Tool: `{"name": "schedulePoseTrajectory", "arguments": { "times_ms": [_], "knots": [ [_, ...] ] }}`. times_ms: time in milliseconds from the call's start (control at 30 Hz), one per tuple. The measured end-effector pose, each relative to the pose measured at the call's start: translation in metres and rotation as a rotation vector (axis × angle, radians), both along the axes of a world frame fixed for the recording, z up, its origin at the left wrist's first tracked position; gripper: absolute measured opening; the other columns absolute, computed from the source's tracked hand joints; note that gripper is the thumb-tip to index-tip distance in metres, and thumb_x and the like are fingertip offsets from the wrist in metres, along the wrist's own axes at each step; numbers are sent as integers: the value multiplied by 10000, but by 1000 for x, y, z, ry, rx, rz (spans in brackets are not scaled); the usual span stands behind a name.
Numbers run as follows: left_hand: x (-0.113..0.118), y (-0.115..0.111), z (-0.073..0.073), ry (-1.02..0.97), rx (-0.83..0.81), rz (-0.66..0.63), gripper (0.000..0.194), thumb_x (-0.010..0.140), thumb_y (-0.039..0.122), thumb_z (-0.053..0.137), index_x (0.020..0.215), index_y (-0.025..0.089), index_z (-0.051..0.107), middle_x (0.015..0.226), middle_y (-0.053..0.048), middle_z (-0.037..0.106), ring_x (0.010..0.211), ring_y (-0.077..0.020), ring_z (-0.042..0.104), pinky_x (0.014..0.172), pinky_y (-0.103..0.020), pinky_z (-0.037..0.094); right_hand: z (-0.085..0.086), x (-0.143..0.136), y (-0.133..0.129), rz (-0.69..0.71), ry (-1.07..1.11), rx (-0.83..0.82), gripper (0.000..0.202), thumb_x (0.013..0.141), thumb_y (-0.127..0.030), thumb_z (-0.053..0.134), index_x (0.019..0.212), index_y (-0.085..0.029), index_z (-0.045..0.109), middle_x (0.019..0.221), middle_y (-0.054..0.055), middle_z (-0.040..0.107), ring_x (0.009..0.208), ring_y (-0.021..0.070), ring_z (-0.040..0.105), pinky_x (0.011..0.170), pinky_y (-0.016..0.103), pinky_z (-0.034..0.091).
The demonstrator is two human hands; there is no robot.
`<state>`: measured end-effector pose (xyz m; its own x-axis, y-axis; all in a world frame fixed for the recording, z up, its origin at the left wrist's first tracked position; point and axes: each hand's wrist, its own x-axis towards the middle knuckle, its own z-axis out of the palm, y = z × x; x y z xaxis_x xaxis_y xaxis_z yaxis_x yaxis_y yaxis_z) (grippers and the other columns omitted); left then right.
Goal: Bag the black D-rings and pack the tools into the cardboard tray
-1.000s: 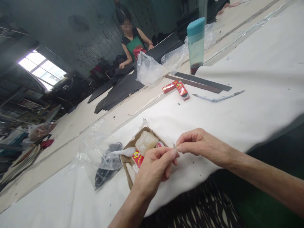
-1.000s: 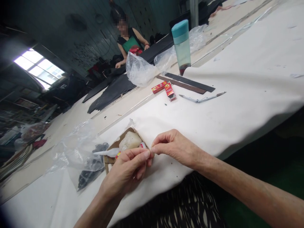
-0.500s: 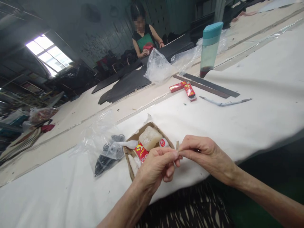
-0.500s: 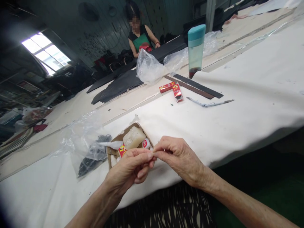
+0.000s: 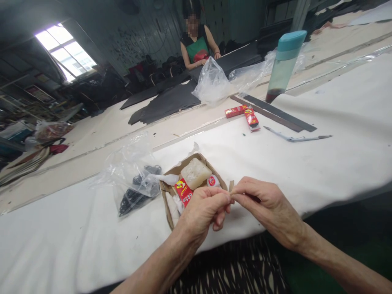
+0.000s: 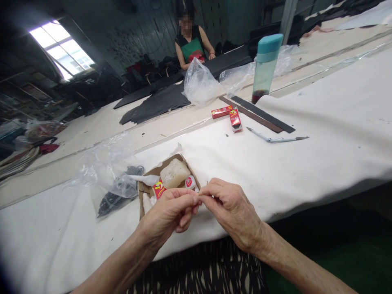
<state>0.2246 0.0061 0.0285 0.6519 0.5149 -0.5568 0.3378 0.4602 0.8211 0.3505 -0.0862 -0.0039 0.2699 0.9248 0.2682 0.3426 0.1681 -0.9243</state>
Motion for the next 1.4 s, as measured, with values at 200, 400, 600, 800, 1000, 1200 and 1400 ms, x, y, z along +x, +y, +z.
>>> {"name": "schedulePoseTrajectory", "arguments": {
  "times_ms": [200,400,600,800,1000,1200,1400],
  "knots": [
    [-1,1,-1,29,88,-10,158,636,238,553,509,146,533,310,51,406,262,-34,276,311,-163,211,2,-3,-1,-41,-79,-17,150,875,-128,521,808,-196,636,759,-10,596,691,104,561,654,225,419],
    [2,0,4,107,200,-29,126,634,219,500,526,159,523,322,57,407,282,-43,296,313,-158,240,4,-3,-1,-23,-185,42,158,878,-91,495,853,-202,605,788,-12,600,700,92,570,656,200,430],
    [2,-1,4,141,252,-38,118,629,204,469,530,161,519,326,63,400,290,-46,304,311,-153,249,4,0,-2,12,-414,27,178,911,-124,429,886,-181,596,791,15,586,664,119,565,626,239,442],
    [0,-1,3,140,270,-39,130,650,222,476,549,160,527,332,62,402,298,-49,303,316,-160,256,0,-1,-1,-2,-479,43,173,912,-135,419,865,-172,582,760,19,579,633,122,554,599,243,439],
    [2,-2,7,212,287,-17,101,634,207,466,576,165,538,327,67,399,301,-53,314,317,-157,241,-4,-5,-5,26,-634,34,206,864,-89,417,978,-161,573,800,61,581,691,162,546,638,282,420],
    [2,-3,7,189,308,-43,106,654,211,483,582,163,544,345,56,419,320,-62,347,332,-162,269,4,-2,-2,26,-575,-6,200,863,-77,400,812,-174,567,766,32,561,639,133,500,586,264,371],
    [-1,2,7,51,146,-117,198,729,306,548,614,145,551,355,41,443,281,-46,324,339,-168,236,8,6,2,4,70,-142,143,859,-178,502,773,-196,615,729,-24,605,684,110,533,650,218,411]
  ]
}}
